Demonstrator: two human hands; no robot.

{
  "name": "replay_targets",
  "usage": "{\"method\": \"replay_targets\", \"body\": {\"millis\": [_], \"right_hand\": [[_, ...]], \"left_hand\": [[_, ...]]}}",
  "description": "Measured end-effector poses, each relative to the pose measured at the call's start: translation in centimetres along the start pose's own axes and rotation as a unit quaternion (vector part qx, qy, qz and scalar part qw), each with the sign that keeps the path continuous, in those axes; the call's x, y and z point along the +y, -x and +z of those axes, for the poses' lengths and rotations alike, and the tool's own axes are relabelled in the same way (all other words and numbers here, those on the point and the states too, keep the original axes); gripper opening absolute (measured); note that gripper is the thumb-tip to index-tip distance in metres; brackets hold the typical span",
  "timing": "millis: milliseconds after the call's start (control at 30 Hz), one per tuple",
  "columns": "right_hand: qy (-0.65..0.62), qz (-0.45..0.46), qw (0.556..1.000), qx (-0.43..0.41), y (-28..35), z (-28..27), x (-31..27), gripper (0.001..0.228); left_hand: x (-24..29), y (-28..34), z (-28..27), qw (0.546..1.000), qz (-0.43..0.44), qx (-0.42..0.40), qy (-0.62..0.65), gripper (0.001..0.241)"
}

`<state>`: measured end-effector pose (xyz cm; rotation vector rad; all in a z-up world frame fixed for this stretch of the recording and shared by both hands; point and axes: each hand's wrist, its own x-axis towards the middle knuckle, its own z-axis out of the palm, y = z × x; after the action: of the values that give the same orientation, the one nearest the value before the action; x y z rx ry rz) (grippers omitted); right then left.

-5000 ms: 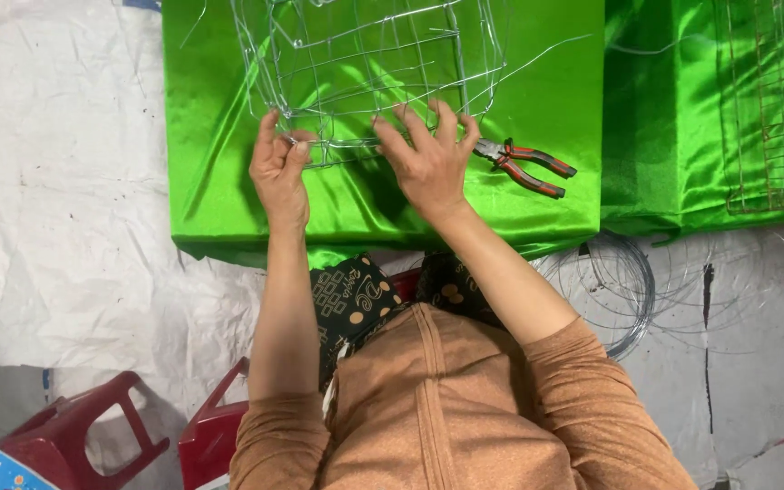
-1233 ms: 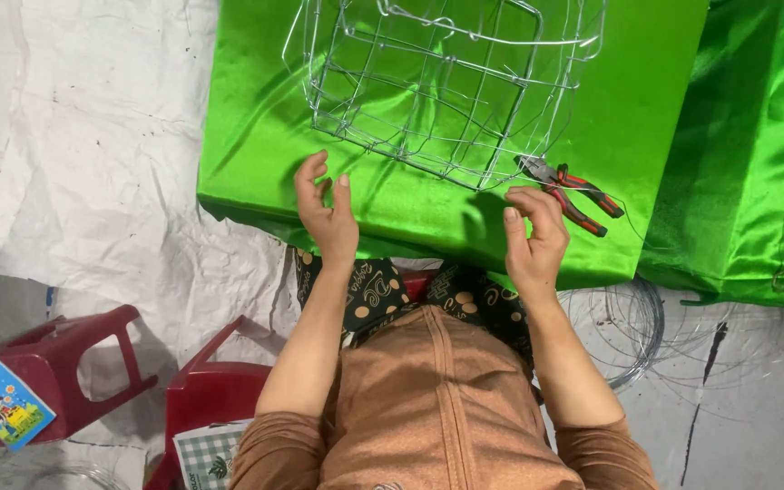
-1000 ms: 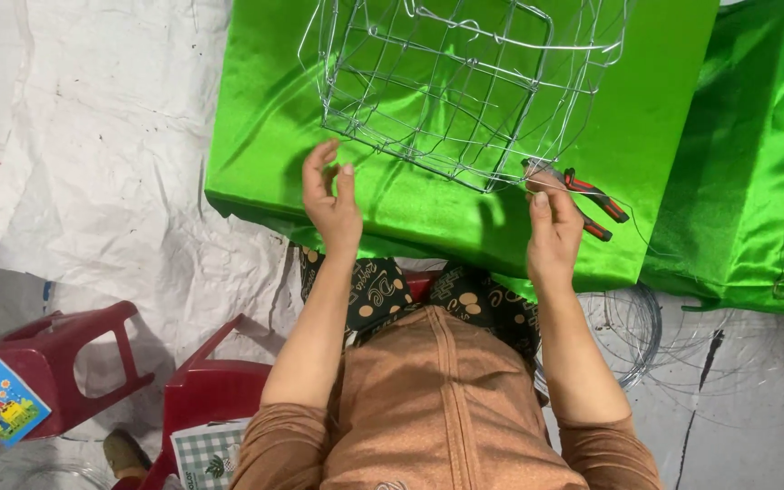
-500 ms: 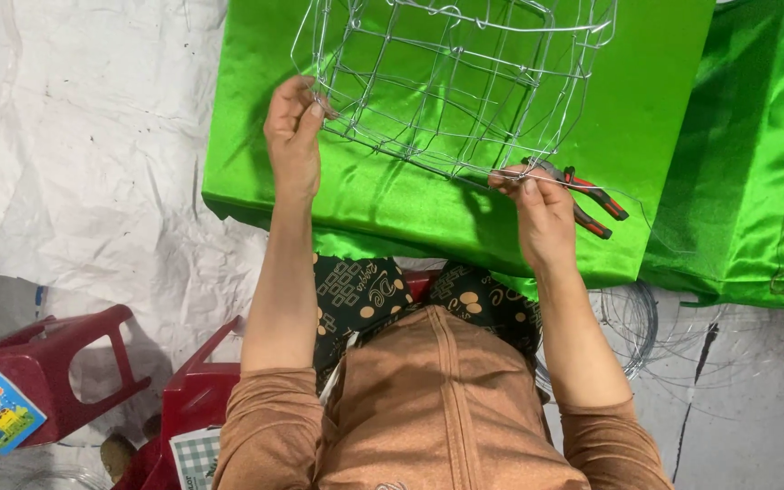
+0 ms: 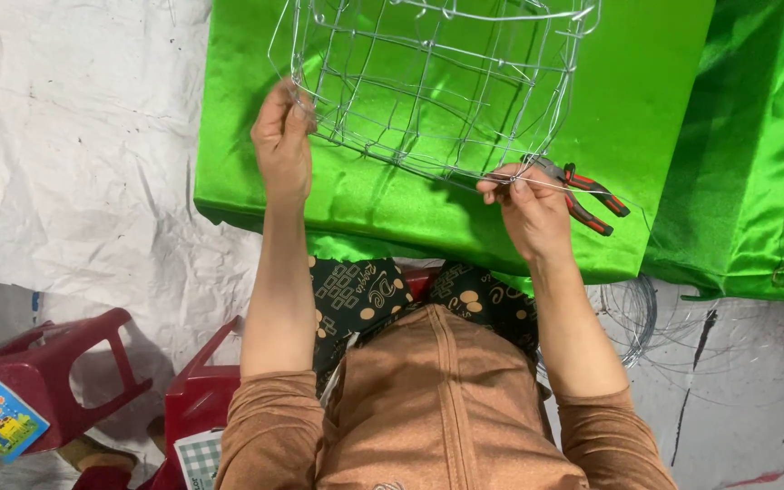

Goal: Assembling a wire mesh structure by cutting and twisting metal wires using pliers

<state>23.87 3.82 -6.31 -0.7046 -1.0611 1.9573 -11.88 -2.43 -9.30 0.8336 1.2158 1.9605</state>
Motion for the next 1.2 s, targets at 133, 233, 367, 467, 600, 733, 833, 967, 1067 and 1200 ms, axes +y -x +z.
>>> {"method": "replay_targets", "body": {"millis": [133,233,367,467,600,733,833,967,1067,1200], "right_hand": [[-0.052,0.016,0.999,0.004,0.5,-0.9,0.5,0.025],[-0.051,0.010,0.998,0.022,0.4,-0.6,0.9,0.023],[-0.027,-0.007,0.998,0.057,0.1,-0.4,1.5,0.021],[-0.030,0.002,0.997,0.066,0.1,-0.4,1.9,0.028],[-0.027,0.004,0.998,0.062,-0.1,-0.4,2.5,0.031],[0.022,-0.055,0.995,0.077,-0.6,0.1,3.2,0.037],[0.041,-0.059,0.995,0.067,-0.7,0.2,3.7,0.042],[0.053,-0.059,0.995,0.063,-0.9,0.4,4.2,0.047],[0.046,-0.044,0.996,0.056,-0.7,1.1,3.5,0.044],[0.053,-0.051,0.996,0.056,-0.7,1.5,3.0,0.042]], "left_hand": [[0.7,0.6,0.6,0.997,0.019,-0.027,-0.069,0.030],[-0.1,1.0,0.1,0.994,0.017,-0.015,-0.108,0.037],[-0.3,1.3,-0.2,0.987,0.023,-0.036,-0.154,0.046],[1.1,1.6,0.7,0.980,-0.006,-0.016,-0.198,0.047],[1.2,3.5,1.6,0.960,0.057,0.038,-0.271,0.045],[0.9,8.9,4.7,0.894,0.177,0.101,-0.398,0.036],[3.3,11.0,10.3,0.835,0.280,-0.003,-0.474,0.024],[4.8,9.3,14.0,0.792,0.310,-0.065,-0.521,0.026],[2.8,9.4,12.4,0.797,0.315,-0.044,-0.512,0.012],[2.3,9.3,12.7,0.796,0.327,-0.055,-0.507,0.016]]}}
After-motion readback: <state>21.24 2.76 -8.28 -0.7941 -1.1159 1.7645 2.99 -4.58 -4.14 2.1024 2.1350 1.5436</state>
